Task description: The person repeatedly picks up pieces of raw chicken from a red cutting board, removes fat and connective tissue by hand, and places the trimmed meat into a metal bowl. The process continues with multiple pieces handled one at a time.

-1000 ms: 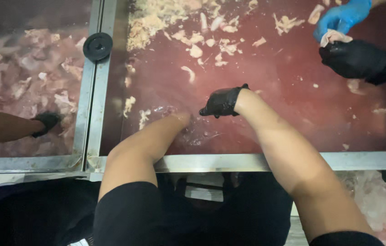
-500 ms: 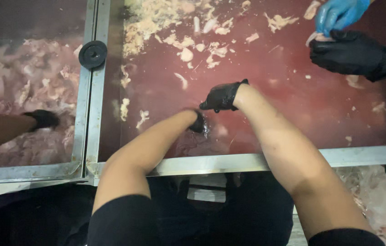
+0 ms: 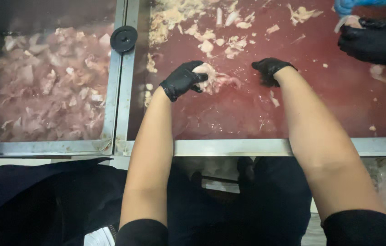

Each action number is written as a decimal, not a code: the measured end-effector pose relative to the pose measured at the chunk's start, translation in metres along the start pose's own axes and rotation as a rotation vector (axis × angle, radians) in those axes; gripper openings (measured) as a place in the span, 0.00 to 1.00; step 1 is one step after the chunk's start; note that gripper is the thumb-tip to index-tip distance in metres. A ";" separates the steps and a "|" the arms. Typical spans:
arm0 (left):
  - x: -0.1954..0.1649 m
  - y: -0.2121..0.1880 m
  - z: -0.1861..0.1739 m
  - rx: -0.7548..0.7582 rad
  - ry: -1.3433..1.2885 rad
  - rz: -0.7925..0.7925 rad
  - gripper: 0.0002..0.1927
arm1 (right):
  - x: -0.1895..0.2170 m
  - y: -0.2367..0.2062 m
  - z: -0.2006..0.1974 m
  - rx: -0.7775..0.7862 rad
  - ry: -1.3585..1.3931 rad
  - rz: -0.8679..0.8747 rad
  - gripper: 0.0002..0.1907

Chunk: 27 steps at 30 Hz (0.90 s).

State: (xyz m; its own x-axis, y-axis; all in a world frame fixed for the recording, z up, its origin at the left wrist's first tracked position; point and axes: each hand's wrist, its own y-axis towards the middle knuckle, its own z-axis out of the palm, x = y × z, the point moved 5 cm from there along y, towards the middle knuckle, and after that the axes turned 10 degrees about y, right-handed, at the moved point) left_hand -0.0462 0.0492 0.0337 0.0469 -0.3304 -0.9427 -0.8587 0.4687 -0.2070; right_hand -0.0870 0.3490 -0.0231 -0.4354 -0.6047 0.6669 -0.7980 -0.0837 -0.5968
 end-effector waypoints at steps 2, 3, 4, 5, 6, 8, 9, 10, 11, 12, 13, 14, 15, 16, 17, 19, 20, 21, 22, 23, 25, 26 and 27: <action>-0.004 0.002 -0.001 -0.050 -0.002 0.000 0.23 | 0.008 -0.009 0.007 0.064 0.447 -0.055 0.21; -0.006 0.003 -0.001 -0.071 -0.003 -0.006 0.23 | 0.018 -0.016 0.013 0.133 0.550 -0.144 0.19; -0.007 0.004 -0.003 -0.107 0.019 -0.010 0.23 | 0.034 -0.022 0.017 0.201 0.649 -0.235 0.18; -0.008 0.006 -0.005 -0.142 0.040 -0.014 0.23 | 0.049 -0.030 0.020 0.271 0.744 -0.325 0.16; -0.008 0.007 -0.007 -0.177 0.060 -0.021 0.22 | 0.063 -0.040 0.023 0.282 0.718 -0.454 0.16; -0.006 0.010 -0.013 -0.167 0.006 0.004 0.19 | 0.087 -0.060 0.028 0.304 0.650 -0.714 0.17; -0.002 0.010 -0.013 -0.161 -0.024 0.007 0.18 | 0.092 -0.068 0.034 0.193 0.491 -0.809 0.19; 0.001 0.011 -0.013 -0.144 -0.046 0.041 0.17 | 0.095 -0.075 0.043 0.084 0.332 -0.896 0.20; 0.003 0.015 -0.013 -0.129 -0.065 0.083 0.17 | 0.100 -0.082 0.049 -0.029 0.166 -0.984 0.22; 0.003 0.019 -0.014 -0.114 -0.082 0.126 0.18 | 0.103 -0.085 0.055 -0.032 0.106 -0.984 0.23; 0.003 0.022 -0.014 -0.144 -0.119 0.215 0.18 | 0.104 -0.088 0.062 -0.035 0.049 -0.981 0.24; 0.000 0.026 -0.014 -0.174 -0.154 0.308 0.18 | 0.107 -0.090 0.067 -0.039 -0.009 -0.981 0.25; -0.004 0.030 -0.015 -0.204 -0.187 0.407 0.18 | 0.111 -0.092 0.068 -0.056 0.043 -0.981 0.26; -0.002 0.033 -0.015 -0.205 -0.253 0.366 0.18 | 0.114 -0.096 0.070 -0.072 0.094 -0.981 0.28; 0.001 0.035 -0.014 -0.206 -0.317 0.326 0.19 | 0.117 -0.100 0.070 -0.086 0.145 -0.982 0.30; 0.007 0.039 -0.015 -0.274 -0.381 0.181 0.18 | 0.122 -0.116 0.068 -0.181 0.179 -1.046 0.32; 0.012 0.041 -0.015 -0.342 -0.382 0.076 0.16 | 0.125 -0.124 0.065 -0.232 0.195 -1.079 0.34; 0.016 0.042 -0.015 -0.408 -0.385 -0.030 0.15 | 0.128 -0.128 0.066 -0.222 0.160 -1.067 0.33; 0.013 0.044 -0.010 -0.380 -0.411 0.042 0.16 | 0.129 -0.132 0.067 -0.212 0.125 -1.051 0.32; 0.010 0.045 -0.005 -0.352 -0.438 0.116 0.17 | 0.131 -0.135 0.068 -0.201 0.090 -1.036 0.31; 0.008 0.047 0.004 -0.293 -0.517 0.231 0.19 | 0.134 -0.143 0.071 -0.257 0.003 -1.096 0.33; 0.008 0.046 0.008 -0.261 -0.569 0.272 0.19 | 0.135 -0.144 0.073 -0.282 -0.039 -1.124 0.34; 0.009 0.045 0.011 -0.229 -0.620 0.311 0.19 | 0.135 -0.144 0.074 -0.303 -0.041 -1.144 0.31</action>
State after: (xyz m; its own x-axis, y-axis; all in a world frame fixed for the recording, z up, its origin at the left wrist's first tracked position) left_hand -0.0792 0.0761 0.0132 0.0051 0.3468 -0.9379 -0.9615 0.2595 0.0908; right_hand -0.0001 0.2212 0.1197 0.6056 -0.3253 0.7263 -0.7833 -0.4050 0.4717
